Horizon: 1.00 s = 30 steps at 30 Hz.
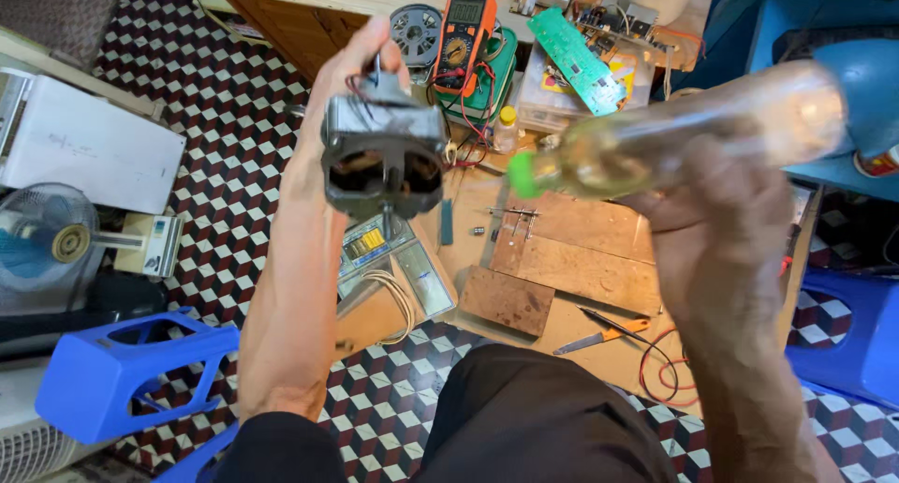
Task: The person rotates a small electric motor shaft by hand and then applies oil from a plastic bottle into the motor's shaft area. The person continues to rotate the shaft while applying oil to distribute it inside the motor.
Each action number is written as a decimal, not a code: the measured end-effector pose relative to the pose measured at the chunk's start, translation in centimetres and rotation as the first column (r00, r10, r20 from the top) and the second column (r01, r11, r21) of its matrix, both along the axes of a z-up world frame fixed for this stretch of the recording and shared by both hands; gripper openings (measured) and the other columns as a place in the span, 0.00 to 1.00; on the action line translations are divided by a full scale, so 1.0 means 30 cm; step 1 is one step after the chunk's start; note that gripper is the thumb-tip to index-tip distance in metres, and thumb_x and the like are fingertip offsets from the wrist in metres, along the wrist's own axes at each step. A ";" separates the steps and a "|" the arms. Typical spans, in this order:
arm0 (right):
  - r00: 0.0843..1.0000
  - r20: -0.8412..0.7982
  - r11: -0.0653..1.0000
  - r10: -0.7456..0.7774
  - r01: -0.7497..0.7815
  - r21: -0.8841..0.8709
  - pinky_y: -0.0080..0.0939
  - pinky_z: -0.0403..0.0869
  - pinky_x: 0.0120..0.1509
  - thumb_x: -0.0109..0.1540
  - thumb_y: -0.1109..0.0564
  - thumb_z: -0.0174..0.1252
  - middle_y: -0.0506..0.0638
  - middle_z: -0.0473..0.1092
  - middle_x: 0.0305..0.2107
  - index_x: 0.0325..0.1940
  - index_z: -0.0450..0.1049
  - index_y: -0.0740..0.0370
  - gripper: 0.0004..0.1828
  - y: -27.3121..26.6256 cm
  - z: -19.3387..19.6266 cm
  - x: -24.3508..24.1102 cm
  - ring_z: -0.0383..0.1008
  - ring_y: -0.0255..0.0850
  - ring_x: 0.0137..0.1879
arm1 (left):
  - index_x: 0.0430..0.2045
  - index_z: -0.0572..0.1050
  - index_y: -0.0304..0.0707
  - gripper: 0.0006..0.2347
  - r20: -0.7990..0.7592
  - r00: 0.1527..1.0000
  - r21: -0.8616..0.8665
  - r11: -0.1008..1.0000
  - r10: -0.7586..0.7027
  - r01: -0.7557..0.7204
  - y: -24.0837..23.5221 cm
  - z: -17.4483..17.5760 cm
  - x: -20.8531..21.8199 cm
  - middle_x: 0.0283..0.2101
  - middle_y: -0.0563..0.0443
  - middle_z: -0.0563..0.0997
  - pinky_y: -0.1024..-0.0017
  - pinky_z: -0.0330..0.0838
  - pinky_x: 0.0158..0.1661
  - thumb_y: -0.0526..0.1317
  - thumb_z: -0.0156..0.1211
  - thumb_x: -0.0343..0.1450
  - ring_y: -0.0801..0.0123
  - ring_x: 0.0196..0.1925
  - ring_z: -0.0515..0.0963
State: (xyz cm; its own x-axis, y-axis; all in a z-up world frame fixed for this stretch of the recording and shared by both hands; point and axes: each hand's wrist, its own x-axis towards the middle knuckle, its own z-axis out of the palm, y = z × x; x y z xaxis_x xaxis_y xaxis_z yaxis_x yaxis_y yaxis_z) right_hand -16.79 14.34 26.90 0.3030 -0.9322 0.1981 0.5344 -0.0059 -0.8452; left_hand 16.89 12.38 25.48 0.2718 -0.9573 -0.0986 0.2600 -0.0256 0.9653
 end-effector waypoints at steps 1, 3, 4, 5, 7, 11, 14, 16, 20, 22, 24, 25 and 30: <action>1.000 -0.010 1.000 0.003 -0.003 0.000 0.54 0.76 0.73 0.71 0.49 0.59 0.51 0.71 0.54 0.55 0.67 0.61 0.16 -0.006 -0.009 -0.043 0.74 0.46 0.65 | 0.24 0.70 0.42 0.16 0.056 0.997 -0.110 0.993 0.054 -0.047 -0.017 -0.008 -0.003 0.25 0.55 0.72 0.73 0.64 0.28 0.53 0.59 0.76 0.75 0.25 0.68; 0.998 -0.068 1.000 0.001 -0.001 0.008 0.55 0.72 0.76 0.73 0.46 0.55 0.53 0.69 0.58 0.58 0.66 0.61 0.18 -0.013 -0.065 -0.100 0.71 0.48 0.69 | 0.25 0.70 0.40 0.18 0.175 0.965 -0.323 0.937 0.196 -0.132 -0.033 -0.055 0.040 0.28 0.57 0.71 0.73 0.65 0.33 0.53 0.59 0.77 0.76 0.29 0.68; 0.993 -0.116 1.000 -0.002 0.004 0.013 0.55 0.70 0.77 0.74 0.45 0.53 0.54 0.69 0.60 0.61 0.66 0.61 0.20 -0.020 -0.114 -0.117 0.70 0.49 0.71 | 0.26 0.69 0.39 0.18 0.237 0.930 -0.423 0.892 0.281 -0.161 -0.001 -0.096 0.093 0.30 0.57 0.71 0.73 0.65 0.35 0.54 0.58 0.77 0.76 0.32 0.68; 0.982 -0.189 1.000 -0.030 0.031 0.003 0.56 0.68 0.78 0.74 0.43 0.52 0.55 0.68 0.62 0.65 0.65 0.61 0.23 -0.027 -0.157 -0.166 0.69 0.50 0.73 | 0.26 0.69 0.39 0.18 0.142 0.937 -0.382 0.891 0.319 -0.246 0.021 -0.164 0.106 0.28 0.58 0.70 0.73 0.65 0.34 0.54 0.57 0.77 0.76 0.30 0.68; 0.977 -0.211 0.998 -0.022 0.033 0.050 0.58 0.66 0.80 0.73 0.40 0.51 0.57 0.66 0.66 0.69 0.63 0.61 0.27 -0.021 -0.276 -0.255 0.66 0.52 0.77 | 0.25 0.70 0.38 0.18 -0.062 0.916 -0.276 0.875 0.397 -0.398 0.087 -0.319 0.086 0.24 0.59 0.68 0.73 0.65 0.30 0.54 0.53 0.77 0.76 0.27 0.68; 0.978 -0.195 0.969 0.075 -0.026 0.244 0.60 0.63 0.81 0.68 0.35 0.56 0.58 0.61 0.67 0.71 0.57 0.60 0.37 0.021 -0.478 -0.401 0.62 0.54 0.77 | 0.27 0.70 0.40 0.19 -0.217 0.801 -0.135 0.795 0.558 -0.591 0.296 -0.530 -0.039 0.27 0.54 0.76 0.72 0.73 0.31 0.58 0.49 0.75 0.73 0.27 0.77; 0.958 -0.176 0.936 0.226 -0.163 0.313 0.58 0.64 0.82 0.68 0.34 0.57 0.58 0.59 0.71 0.74 0.56 0.62 0.41 -0.012 -0.558 -0.435 0.61 0.53 0.78 | 0.32 0.73 0.38 0.20 -0.489 0.616 -0.040 0.690 0.617 -0.722 0.407 -0.680 -0.284 0.30 0.51 0.77 0.71 0.77 0.33 0.58 0.53 0.78 0.71 0.29 0.79; 0.939 -0.123 0.894 0.322 -0.258 0.367 0.57 0.65 0.82 0.69 0.34 0.58 0.58 0.59 0.73 0.76 0.56 0.62 0.42 -0.019 -0.610 -0.426 0.61 0.53 0.79 | 0.31 0.72 0.42 0.18 -0.578 0.507 0.113 0.679 0.639 -0.726 0.479 -0.771 -0.437 0.30 0.53 0.79 0.72 0.77 0.34 0.58 0.52 0.75 0.73 0.30 0.79; 0.899 -0.185 0.854 0.396 -0.287 0.435 0.56 0.65 0.81 0.68 0.34 0.58 0.58 0.60 0.72 0.75 0.57 0.62 0.41 -0.023 -0.615 -0.399 0.62 0.52 0.78 | 0.30 0.71 0.42 0.20 -0.565 0.407 0.199 0.597 0.718 -0.777 0.560 -0.826 -0.657 0.26 0.61 0.68 0.77 0.67 0.28 0.60 0.52 0.80 0.79 0.26 0.70; 0.883 -0.186 0.842 0.431 -0.320 0.434 0.55 0.66 0.81 0.67 0.34 0.59 0.58 0.60 0.71 0.74 0.57 0.62 0.41 -0.017 -0.614 -0.310 0.62 0.52 0.78 | 0.27 0.71 0.41 0.21 -0.528 0.407 0.235 0.589 0.745 -0.773 0.585 -0.807 -0.647 0.26 0.58 0.70 0.78 0.66 0.29 0.59 0.52 0.79 0.78 0.26 0.70; 0.857 -0.203 0.829 0.473 -0.355 0.433 0.55 0.66 0.80 0.67 0.34 0.59 0.58 0.60 0.71 0.73 0.58 0.62 0.41 -0.019 -0.579 -0.236 0.63 0.51 0.77 | 0.25 0.71 0.40 0.22 -0.482 0.405 0.287 0.576 0.777 -0.765 0.600 -0.796 -0.644 0.25 0.57 0.70 0.78 0.65 0.28 0.59 0.52 0.78 0.78 0.25 0.69; 0.850 -0.210 0.827 0.483 -0.365 0.428 0.55 0.66 0.80 0.67 0.34 0.60 0.58 0.60 0.70 0.73 0.58 0.62 0.41 -0.010 -0.560 -0.202 0.63 0.51 0.77 | 0.24 0.71 0.41 0.21 -0.448 0.406 0.311 0.564 0.797 -0.765 0.605 -0.793 -0.638 0.24 0.57 0.70 0.77 0.64 0.27 0.59 0.52 0.77 0.79 0.24 0.69; 0.816 -0.217 0.807 0.535 -0.417 0.419 0.54 0.67 0.79 0.66 0.35 0.61 0.57 0.61 0.69 0.72 0.59 0.61 0.40 0.065 -0.456 -0.091 0.64 0.50 0.76 | 0.23 0.71 0.41 0.22 -0.381 0.426 0.307 0.547 0.820 -0.779 0.622 -0.801 -0.617 0.22 0.56 0.70 0.77 0.64 0.26 0.60 0.50 0.77 0.77 0.22 0.69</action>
State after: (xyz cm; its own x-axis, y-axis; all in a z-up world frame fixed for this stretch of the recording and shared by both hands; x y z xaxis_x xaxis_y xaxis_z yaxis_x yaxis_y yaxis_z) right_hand -19.52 16.30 13.21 0.7155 -0.6395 -0.2814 0.1013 0.4935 -0.8638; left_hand -1.62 31.03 1.46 0.8160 -0.3173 -0.4833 0.5750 0.3595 0.7349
